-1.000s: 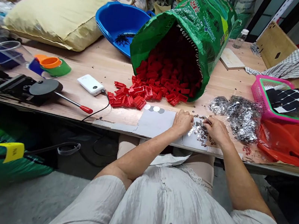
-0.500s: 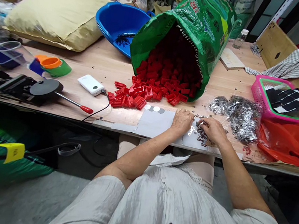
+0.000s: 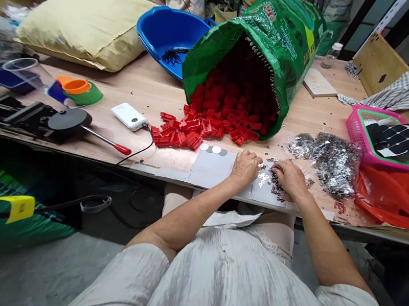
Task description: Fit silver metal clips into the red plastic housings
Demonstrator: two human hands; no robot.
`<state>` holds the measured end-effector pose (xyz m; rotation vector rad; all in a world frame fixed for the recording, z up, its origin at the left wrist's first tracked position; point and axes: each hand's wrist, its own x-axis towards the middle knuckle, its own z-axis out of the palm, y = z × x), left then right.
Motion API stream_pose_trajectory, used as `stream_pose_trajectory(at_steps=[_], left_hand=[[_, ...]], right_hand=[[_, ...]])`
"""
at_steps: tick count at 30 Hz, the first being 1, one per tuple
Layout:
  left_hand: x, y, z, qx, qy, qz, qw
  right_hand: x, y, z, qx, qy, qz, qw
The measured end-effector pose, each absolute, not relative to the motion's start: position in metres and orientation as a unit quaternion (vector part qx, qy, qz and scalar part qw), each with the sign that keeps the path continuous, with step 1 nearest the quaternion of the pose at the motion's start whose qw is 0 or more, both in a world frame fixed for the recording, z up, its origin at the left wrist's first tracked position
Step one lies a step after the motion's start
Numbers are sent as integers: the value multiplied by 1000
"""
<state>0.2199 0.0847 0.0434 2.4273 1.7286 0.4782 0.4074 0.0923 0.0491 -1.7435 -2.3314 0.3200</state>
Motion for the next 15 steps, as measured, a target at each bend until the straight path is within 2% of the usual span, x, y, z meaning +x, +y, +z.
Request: stream_pose_trajectory(at_steps=[5, 15], left_hand=[[227, 88, 42, 823, 550, 137, 49], [232, 89, 39, 826, 543, 144, 44]], right_hand=[[406, 94, 46, -605, -785, 86, 100], [419, 97, 51, -580, -795, 129, 120]])
